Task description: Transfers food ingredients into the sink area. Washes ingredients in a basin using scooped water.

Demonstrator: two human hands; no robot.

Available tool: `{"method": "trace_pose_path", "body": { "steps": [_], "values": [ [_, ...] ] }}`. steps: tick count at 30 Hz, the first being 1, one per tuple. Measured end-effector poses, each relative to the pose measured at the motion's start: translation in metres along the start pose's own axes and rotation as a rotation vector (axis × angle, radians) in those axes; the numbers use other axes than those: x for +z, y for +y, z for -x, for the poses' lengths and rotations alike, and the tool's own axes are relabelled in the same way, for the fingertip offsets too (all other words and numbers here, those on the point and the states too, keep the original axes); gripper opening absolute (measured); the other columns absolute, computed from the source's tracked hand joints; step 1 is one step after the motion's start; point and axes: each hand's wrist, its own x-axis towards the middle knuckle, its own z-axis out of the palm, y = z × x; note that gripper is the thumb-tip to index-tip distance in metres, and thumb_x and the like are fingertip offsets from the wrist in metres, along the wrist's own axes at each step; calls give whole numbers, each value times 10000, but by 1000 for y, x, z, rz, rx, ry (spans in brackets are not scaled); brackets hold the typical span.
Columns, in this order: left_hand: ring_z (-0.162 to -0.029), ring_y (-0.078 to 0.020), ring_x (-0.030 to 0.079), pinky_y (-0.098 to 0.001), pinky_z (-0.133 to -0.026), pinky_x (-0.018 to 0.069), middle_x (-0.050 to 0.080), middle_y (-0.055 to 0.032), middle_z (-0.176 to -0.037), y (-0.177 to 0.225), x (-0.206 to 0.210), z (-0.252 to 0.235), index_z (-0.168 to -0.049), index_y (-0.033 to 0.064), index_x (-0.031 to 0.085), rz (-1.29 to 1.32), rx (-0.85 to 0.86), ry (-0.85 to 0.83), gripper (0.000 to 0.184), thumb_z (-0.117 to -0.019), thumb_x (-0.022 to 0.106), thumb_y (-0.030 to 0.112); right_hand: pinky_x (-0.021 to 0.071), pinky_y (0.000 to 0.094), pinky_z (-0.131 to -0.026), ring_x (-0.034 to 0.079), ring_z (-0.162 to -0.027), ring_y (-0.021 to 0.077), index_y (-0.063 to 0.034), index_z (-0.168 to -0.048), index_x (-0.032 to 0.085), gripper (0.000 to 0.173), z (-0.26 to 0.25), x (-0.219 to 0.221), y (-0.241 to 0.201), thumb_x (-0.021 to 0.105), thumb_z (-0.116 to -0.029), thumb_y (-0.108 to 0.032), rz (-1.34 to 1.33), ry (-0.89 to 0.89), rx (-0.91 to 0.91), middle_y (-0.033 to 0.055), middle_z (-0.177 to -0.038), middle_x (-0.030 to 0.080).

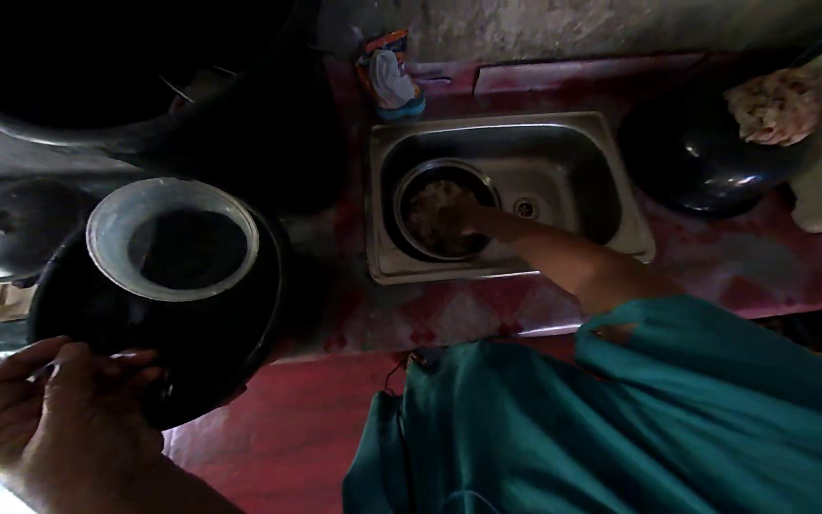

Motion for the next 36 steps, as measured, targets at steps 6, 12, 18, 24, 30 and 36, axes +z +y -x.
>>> {"method": "trace_pose_path", "body": {
  "steps": [6,12,18,24,30,36],
  "values": [
    [-645,-117,703,-261,-572,619,669,48,-768,-2,-1,0,-1211,127,514,-11,7,3,138,-1077,489,142,459,583,-1108,536,-1355,394,-70,-1504,471,536,-47,66,24,602,-1045,-315,-242,190,6,227,-1489,524],
    [-656,-120,706,-271,-577,624,674,55,-773,1,0,2,-1211,144,524,-18,26,-17,145,-1069,497,134,429,616,-1122,532,-1342,427,-29,-1437,546,644,-27,1,23,821,-875,-183,-207,250,-128,251,-1441,557],
    [-641,-102,696,-257,-565,618,659,76,-767,4,5,4,-1199,153,529,-35,37,12,140,-1065,500,123,469,635,-1059,606,-1249,435,-1,-1344,615,413,-31,-25,-2,688,-972,-164,-184,239,-63,260,-1326,637],
    [-642,-95,694,-248,-561,612,660,73,-775,11,13,7,-1210,141,530,-79,25,53,152,-1061,516,113,488,643,-1025,623,-1238,417,-17,-1280,662,362,-54,-25,-9,532,-1069,-281,45,253,-71,228,-1309,658],
    [-652,-107,699,-262,-574,619,666,63,-782,8,11,5,-1216,126,528,-79,44,36,163,-1056,507,99,310,731,-1137,366,-1458,489,-178,-1535,481,636,0,0,-42,646,-988,-457,-22,405,-73,246,-1590,400],
    [-652,-99,685,-253,-580,608,652,56,-783,5,8,4,-1239,102,513,-97,22,55,179,-1062,490,92,407,648,-1124,533,-1354,366,-254,-1418,610,472,-2,11,-13,679,-976,-405,-14,246,-213,128,-1441,597]
  ]
}}
